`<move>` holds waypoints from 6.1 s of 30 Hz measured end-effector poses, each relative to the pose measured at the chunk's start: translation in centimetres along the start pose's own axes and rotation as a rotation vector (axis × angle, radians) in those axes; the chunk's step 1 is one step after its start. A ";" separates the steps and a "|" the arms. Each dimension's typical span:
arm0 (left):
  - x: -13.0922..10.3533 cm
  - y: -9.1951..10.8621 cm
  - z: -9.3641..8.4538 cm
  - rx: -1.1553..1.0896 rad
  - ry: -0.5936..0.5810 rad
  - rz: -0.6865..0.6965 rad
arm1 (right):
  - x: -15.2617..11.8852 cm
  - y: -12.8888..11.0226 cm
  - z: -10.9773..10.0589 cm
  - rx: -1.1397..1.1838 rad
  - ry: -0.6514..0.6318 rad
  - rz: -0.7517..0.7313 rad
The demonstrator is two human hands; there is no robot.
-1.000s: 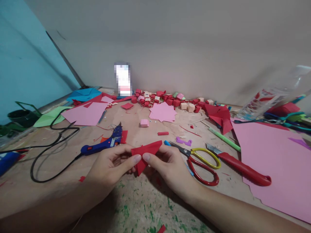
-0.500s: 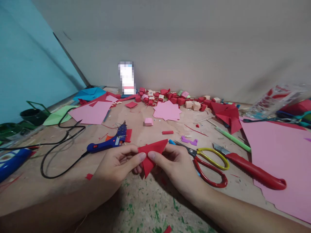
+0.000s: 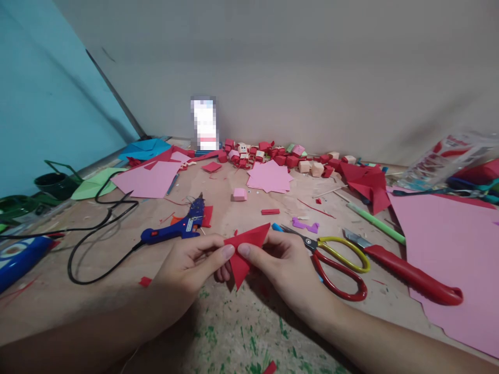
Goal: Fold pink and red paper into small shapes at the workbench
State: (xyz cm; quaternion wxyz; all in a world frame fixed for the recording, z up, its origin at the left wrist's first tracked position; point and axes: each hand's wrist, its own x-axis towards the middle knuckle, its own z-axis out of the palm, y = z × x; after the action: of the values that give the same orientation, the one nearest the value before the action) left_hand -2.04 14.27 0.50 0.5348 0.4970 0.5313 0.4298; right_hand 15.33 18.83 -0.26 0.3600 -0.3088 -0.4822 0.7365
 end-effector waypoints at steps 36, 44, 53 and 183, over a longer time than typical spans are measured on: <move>0.0 -0.3 0.0 -0.060 -0.016 0.018 | -0.4 0.1 -0.4 -0.174 0.041 0.063; -0.1 -1.2 -0.2 0.108 0.031 0.018 | -0.6 0.3 -0.3 -0.181 0.006 0.075; -0.1 -0.9 -0.4 0.189 0.029 0.039 | -0.5 -0.2 -0.9 -0.201 -0.037 -0.002; 0.4 -1.0 -0.7 0.057 0.093 0.136 | -0.1 -1.4 0.2 -0.528 -0.134 0.033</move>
State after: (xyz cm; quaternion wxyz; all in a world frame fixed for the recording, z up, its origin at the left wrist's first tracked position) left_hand -2.82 14.54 -0.49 0.4645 0.5266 0.5326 0.4724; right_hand 15.60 19.06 1.15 0.2224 -0.3503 -0.6752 0.6099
